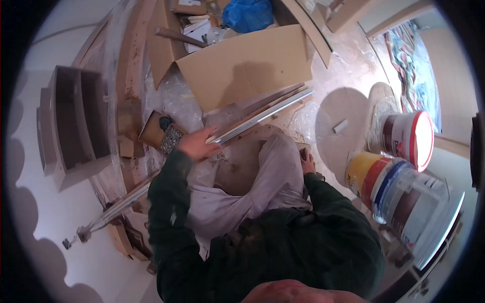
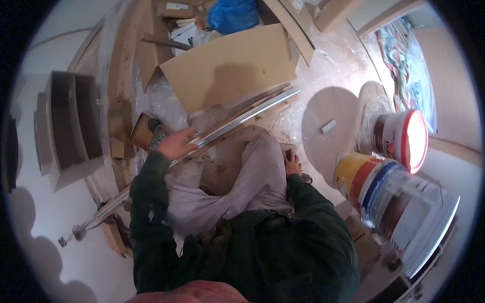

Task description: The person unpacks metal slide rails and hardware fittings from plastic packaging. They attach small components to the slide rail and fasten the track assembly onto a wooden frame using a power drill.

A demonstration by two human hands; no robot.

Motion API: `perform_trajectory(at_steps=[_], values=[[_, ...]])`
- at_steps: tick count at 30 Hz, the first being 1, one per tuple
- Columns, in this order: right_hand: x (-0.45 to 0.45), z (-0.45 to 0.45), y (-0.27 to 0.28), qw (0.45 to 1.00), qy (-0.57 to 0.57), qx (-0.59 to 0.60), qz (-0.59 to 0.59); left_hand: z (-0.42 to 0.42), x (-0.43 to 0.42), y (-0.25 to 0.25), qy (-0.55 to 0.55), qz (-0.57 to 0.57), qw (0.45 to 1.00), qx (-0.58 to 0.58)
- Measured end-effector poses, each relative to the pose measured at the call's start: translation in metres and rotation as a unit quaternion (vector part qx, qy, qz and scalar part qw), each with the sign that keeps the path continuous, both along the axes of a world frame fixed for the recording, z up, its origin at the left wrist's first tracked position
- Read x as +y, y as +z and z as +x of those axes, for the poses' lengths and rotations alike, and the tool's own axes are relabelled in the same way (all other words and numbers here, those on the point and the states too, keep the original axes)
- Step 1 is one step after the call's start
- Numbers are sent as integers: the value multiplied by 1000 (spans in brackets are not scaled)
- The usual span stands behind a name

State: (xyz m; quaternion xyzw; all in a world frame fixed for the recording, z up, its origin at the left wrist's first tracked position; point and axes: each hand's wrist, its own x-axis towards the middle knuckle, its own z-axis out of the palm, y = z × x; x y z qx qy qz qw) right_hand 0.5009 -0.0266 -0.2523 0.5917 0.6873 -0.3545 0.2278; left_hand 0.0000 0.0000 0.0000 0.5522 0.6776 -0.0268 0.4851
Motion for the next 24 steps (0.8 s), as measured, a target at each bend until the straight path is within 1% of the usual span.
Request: perform_trajectory(at_steps=[1, 2, 3, 5, 6, 7, 8, 9, 10, 12, 13, 14, 15, 16, 17, 18, 19, 20, 21, 22, 23, 24], values=[[11, -9, 6, 1000, 1, -5, -1, 6, 8, 25, 13, 104, 993, -52], [17, -11, 7, 1000, -7, -14, -4, 12, 14, 57, 23, 133, 989, -63], [57, -19, -28, 995, -12, 22, 98, 17, 19, 63, 18, 216, 973, -75], [59, -45, -24, 996, -16, -9, 92, 17, -9, 56, 3, 267, 962, -59], [46, -40, -23, 994, -7, -16, 109, 17, -27, 30, 15, 246, 964, -100], [53, -40, -29, 990, 9, -18, 138, 18, -35, 2, 30, 235, 962, -132], [57, -45, -15, 992, 2, -31, 123, 22, -39, 1, -37, 177, 982, -53], [58, -55, 1, 994, -2, -38, 104, 26, -39, 3, -100, 116, 988, 35], [60, -58, 8, 995, -3, -37, 94, 33, -35, 1, -111, 125, 985, 31], [60, -64, 29, 994, -21, -42, 97, 53, -31, 5, -91, 137, 986, -32], [61, -70, 36, 994, -34, -36, 96, 62, -27, 10, -95, 137, 986, -30], [62, -74, 46, 991, -56, -18, 122, 69, -29, 17, -143, 78, 987, 9], [73, -79, 47, 996, 75, -27, 34, 74, -33, 26, -192, 20, 980, 49], [86, -80, 21, 977, 206, -32, -44, 76, -34, 27, -204, 18, 977, 52], [84, -90, 1, 947, 283, 77, 132, 80, -38, 25, -226, -11, 971, 71], [81, -121, -4, 984, 12, 175, 29, 85, -44, 24, -255, -37, 962, 85], [91, -155, 124, 983, 27, 179, -37, 89, -48, 24, -270, -65, 955, 100], [76, -184, 125, 986, -1, 157, -48, 89, -52, 25, -284, -85, 948, 116], [58, -196, 190, 987, -24, 149, -51, 91, -55, 33, -289, -92, 945, 121], [20, -204, 188, 979, -57, 182, -68, 91, -64, 43, -289, -100, 944, 122], [7, -200, 312, 988, -16, 137, -70, 89, -76, 54, -304, -64, 942, 124], [-31, -195, 314, 989, 32, 117, -90, 84, -87, 68, -316, -29, 940, 128]])
